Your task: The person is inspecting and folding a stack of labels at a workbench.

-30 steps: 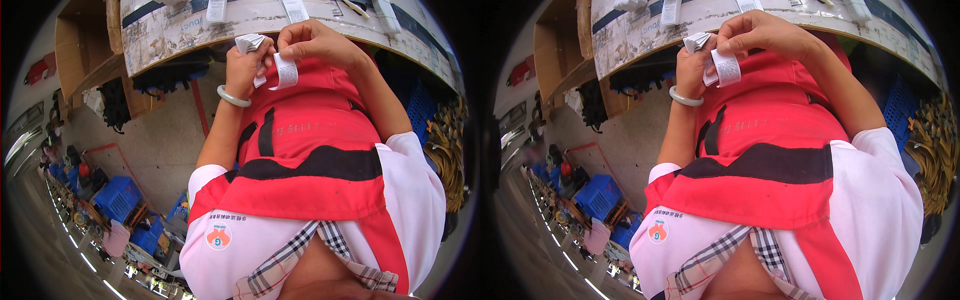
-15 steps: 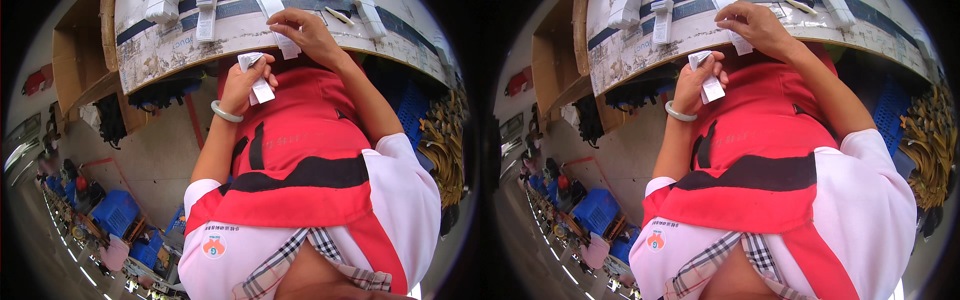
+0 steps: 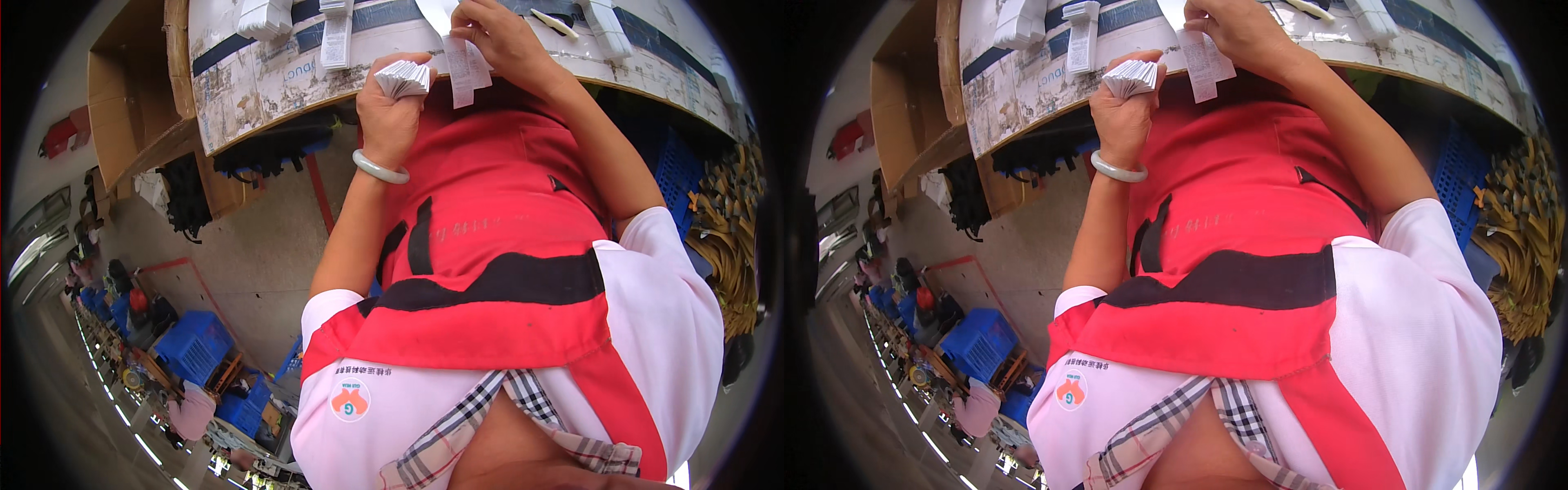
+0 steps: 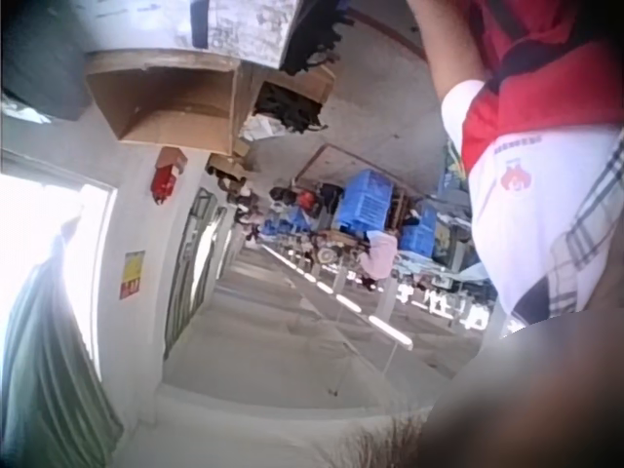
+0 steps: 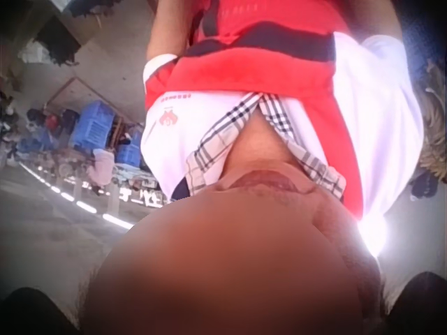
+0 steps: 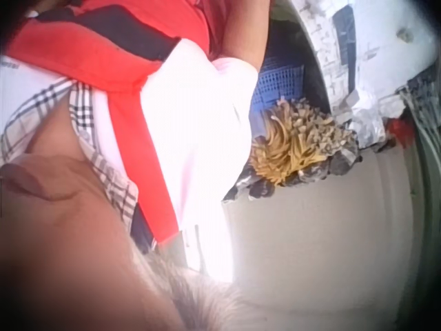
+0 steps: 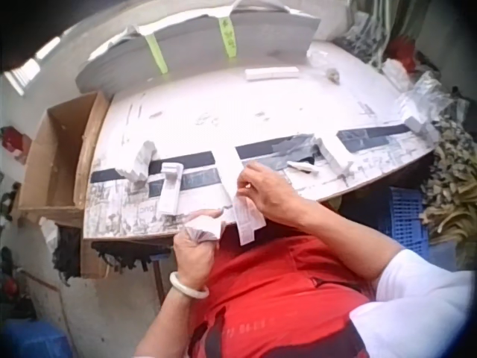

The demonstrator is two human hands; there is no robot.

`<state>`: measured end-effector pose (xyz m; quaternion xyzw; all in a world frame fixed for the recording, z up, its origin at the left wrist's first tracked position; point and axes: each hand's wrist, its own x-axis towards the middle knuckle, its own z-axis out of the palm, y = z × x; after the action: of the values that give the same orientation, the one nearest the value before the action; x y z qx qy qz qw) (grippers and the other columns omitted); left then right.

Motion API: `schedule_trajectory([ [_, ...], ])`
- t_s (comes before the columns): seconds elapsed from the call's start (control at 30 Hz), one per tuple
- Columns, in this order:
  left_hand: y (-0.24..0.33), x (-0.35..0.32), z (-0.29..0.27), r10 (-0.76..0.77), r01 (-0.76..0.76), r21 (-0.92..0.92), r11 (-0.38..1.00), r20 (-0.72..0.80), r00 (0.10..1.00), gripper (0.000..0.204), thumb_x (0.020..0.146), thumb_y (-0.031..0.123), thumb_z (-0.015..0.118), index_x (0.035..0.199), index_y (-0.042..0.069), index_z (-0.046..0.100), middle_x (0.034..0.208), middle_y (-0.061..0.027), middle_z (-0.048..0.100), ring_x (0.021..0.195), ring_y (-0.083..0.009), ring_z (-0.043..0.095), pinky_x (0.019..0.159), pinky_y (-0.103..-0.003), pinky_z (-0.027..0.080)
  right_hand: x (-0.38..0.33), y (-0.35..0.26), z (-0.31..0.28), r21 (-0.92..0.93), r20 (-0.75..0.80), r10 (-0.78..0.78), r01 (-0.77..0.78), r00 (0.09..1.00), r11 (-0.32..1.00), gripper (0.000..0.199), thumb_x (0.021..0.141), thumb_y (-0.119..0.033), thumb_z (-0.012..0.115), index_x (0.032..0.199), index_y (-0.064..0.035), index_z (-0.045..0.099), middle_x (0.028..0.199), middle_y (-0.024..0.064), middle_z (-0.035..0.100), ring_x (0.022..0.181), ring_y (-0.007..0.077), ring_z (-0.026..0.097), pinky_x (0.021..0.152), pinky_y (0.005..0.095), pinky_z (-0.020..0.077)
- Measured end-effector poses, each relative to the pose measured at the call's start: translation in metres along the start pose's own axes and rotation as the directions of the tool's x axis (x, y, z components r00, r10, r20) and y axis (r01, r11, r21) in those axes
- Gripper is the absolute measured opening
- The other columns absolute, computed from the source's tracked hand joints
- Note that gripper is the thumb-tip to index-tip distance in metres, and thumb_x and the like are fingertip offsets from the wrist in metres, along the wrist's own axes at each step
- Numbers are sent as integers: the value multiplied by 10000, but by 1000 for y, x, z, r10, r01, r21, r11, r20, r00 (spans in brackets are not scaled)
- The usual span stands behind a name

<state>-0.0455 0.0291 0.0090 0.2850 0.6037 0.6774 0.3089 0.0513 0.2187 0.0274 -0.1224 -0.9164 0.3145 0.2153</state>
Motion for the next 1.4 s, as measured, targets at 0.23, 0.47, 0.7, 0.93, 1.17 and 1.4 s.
schedule_trajectory([
  [0.23, 15, 18, -5, 306, -334, 271, 903, 142, 941, 305, 792, -55, 692, 1090, 8, 689, 1010, -37, 674, 786, -92, 635, 669, -219, 514, -5, -37, -23, 154, 95, -10, -4, 995, 988, 92, 864, -86, 640, 880, -23, 576, 877, 154, 553, 801, 324, 580, 682, 381, 466],
  [0.47, 6, 11, -7, 51, -50, -14, 999, 115, 992, 264, 820, -89, 588, 1061, -32, 680, 807, -54, 686, 688, -93, 630, 575, -206, 484, -17, -32, -14, 356, 169, 71, -128, 983, 925, 183, 918, -160, 651, 1039, -23, 661, 899, 32, 648, 821, 111, 600, 749, 247, 501],
  [0.7, 8, 8, -3, 64, -68, 54, 996, 65, 996, 257, 806, -93, 605, 1040, -16, 680, 856, -35, 681, 741, -83, 621, 645, -199, 485, -26, -30, -6, 504, 211, 168, -254, 963, 826, 164, 925, -152, 653, 1019, -18, 662, 884, -5, 645, 801, 51, 582, 719, 208, 509],
  [0.93, 6, 6, -2, 240, -245, 126, 961, 58, 969, 193, 794, -73, 629, 962, 5, 681, 867, -37, 690, 793, -87, 637, 708, -231, 514, -28, -30, -4, 529, 263, 214, -327, 941, 783, 160, 926, -166, 657, 1014, -33, 668, 887, -17, 642, 802, 37, 578, 706, 192, 507],
  [1.17, -1, 2, -4, 21, -22, 10, 1000, 76, 997, 133, 823, 2, 638, 949, -5, 680, 778, -37, 663, 734, -88, 621, 638, -226, 503, -29, -31, -2, 546, 221, 168, -265, 961, 795, 148, 926, -167, 656, 956, -22, 663, 862, -8, 631, 785, 52, 574, 719, 201, 501],
  [1.4, 3, -2, -7, -325, 403, -341, 849, 263, 908, 211, 917, 201, 661, 964, -4, 652, 761, -75, 652, 635, -128, 623, 529, -247, 490, -26, -55, -18, 669, 519, 166, -519, 838, 532, 200, 883, -227, 698, 909, -30, 678, 756, -4, 602, 655, 48, 503, 597, 176, 401],
])
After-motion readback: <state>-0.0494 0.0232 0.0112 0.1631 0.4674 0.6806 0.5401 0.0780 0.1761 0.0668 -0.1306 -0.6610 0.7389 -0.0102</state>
